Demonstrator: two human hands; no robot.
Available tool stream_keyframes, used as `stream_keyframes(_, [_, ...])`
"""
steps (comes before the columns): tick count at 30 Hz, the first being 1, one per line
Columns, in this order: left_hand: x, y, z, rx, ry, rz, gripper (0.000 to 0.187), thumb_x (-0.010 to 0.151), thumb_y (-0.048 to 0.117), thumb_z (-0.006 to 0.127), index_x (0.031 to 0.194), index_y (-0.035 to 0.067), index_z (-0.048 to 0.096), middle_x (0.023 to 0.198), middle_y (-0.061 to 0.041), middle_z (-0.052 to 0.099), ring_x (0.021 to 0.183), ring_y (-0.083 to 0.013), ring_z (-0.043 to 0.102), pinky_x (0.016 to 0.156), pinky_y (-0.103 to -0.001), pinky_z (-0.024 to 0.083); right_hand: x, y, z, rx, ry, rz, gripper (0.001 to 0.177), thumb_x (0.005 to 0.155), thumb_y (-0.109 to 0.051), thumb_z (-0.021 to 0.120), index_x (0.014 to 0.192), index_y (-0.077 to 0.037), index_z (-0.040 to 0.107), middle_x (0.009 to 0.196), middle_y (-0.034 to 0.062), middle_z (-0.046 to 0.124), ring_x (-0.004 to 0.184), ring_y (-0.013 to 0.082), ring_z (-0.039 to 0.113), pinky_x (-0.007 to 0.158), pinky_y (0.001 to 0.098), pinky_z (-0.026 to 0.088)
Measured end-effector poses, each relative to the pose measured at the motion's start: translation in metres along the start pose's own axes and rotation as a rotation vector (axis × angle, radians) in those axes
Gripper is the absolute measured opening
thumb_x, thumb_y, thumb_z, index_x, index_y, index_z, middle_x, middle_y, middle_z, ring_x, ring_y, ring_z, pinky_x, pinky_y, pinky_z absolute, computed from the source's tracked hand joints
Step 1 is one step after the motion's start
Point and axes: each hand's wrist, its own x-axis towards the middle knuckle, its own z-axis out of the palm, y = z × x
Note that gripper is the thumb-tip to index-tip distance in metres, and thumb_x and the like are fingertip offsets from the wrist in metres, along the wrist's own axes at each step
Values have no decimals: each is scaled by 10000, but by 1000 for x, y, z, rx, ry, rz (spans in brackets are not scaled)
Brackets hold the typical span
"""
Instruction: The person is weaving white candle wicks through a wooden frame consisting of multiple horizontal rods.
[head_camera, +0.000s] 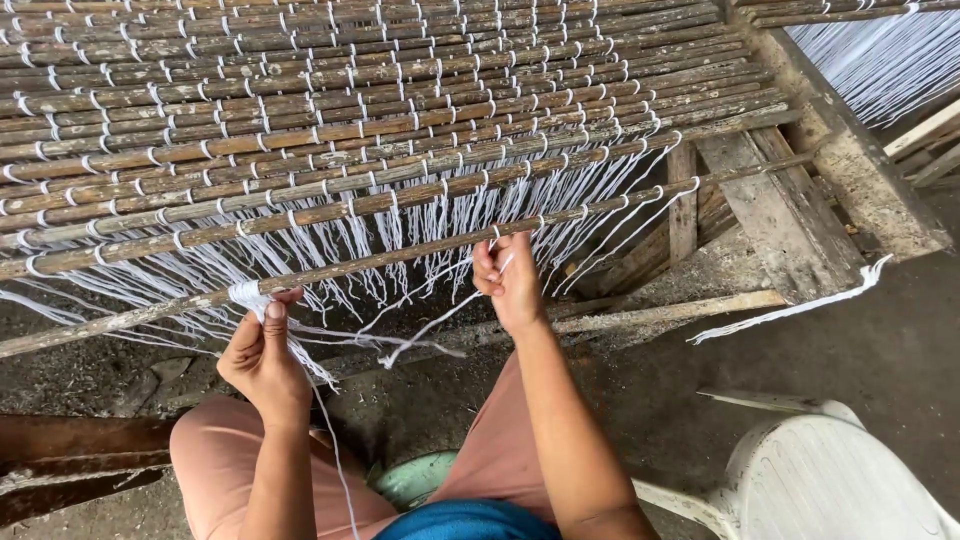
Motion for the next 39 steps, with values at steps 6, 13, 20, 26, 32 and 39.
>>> stream_keyframes(6, [1,-1,-1,-9,11,-20,77,1060,-51,631,1088,-86,695,893,-191,691,923,-244,689,927,-436,589,5,101,-52,-459,53,-322,520,1086,-493,442,754,-104,540,541,-73,295,397,6,289,375,149,224])
stream_keyframes(13, [-1,-6,-2,-44,16,-77,100,1037,-29,629,1000,-90,699,619,-98,530,569,-135,491,594,-298,467,20,162,-141,-850,192,-334,326,1043,-364,644,881,-90,716,645,69,640,656,150,556,640,300,479])
stream_keyframes(20, [20,4,-40,443,-214,297,170,999,-40,706,841,16,731,653,-92,577,570,-230,512,622,-338,460,-1,98,-113,-1299,174,-130,377,1013,-526,640,908,-182,752,695,130,697,735,370,697,687,476,526])
stream_keyframes(26, [16,-4,-21,409,-180,251,188,978,-61,653,852,62,719,667,-105,606,620,-261,578,671,-386,496,-9,181,-168,-1249,113,220,538,922,-675,659,1041,-151,639,946,139,682,958,405,681,834,535,526])
stream_keyframes(32, [7,0,-2,150,-71,81,138,1026,53,604,953,72,720,672,-58,682,664,-121,526,722,-325,497,-24,187,-92,-1356,-556,959,492,880,-541,678,834,-52,651,723,127,619,506,192,544,387,285,379])
stream_keyframes(39, [0,2,3,28,-51,11,163,1092,168,517,1102,66,644,732,-71,649,661,-125,492,667,-296,445,-22,61,135,-808,-278,-259,174,1015,-218,682,1131,-95,723,828,90,688,692,143,600,624,305,555])
